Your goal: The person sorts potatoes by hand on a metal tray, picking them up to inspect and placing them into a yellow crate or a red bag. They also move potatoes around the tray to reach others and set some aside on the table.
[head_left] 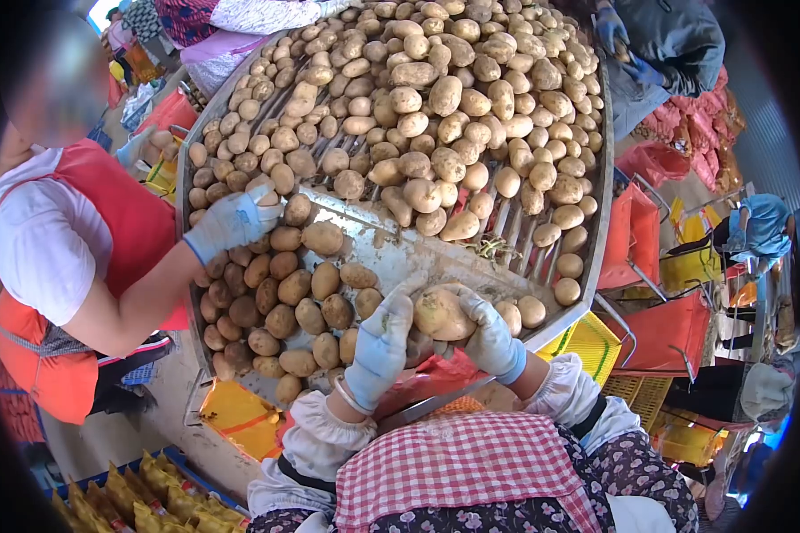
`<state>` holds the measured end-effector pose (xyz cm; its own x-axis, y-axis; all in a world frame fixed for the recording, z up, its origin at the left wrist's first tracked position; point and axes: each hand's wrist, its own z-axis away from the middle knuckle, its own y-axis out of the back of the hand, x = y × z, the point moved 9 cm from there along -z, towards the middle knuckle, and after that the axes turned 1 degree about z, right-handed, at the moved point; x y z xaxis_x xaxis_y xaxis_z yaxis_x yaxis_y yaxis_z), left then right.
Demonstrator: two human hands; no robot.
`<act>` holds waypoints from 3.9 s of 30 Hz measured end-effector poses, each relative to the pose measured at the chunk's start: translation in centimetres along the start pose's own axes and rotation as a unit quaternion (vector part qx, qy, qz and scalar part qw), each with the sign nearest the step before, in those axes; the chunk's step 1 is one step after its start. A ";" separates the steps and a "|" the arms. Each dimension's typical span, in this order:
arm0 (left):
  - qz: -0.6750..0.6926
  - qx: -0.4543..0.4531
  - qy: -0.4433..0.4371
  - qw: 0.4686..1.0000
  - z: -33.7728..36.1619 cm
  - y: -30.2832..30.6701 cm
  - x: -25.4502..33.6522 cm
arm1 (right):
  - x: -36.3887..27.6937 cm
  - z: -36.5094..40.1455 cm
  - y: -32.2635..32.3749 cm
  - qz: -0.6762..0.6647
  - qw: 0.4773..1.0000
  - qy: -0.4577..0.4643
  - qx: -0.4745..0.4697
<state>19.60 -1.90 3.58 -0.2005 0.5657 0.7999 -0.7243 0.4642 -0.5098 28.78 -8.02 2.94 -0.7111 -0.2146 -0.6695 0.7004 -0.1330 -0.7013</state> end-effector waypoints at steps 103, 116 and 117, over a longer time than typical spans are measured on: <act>-0.328 -0.035 -0.270 0.905 0.9 -1.8 -0.5 | -2.7 0.2 2.9 0.237 0.948 -0.016 0.211; -0.829 0.083 -0.103 0.543 1.7 9.2 0.3 | -6.6 4.2 9.0 0.905 0.365 -0.205 0.079; -0.833 0.092 -0.093 0.538 2.4 10.3 0.3 | -5.8 3.0 8.8 0.837 0.523 -0.109 0.115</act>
<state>10.46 1.41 -0.62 0.7780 -0.6159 0.1241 -0.0501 0.1361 0.9894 39.26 -10.83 1.35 0.9179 -0.3182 -0.2373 0.3372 0.3100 0.8889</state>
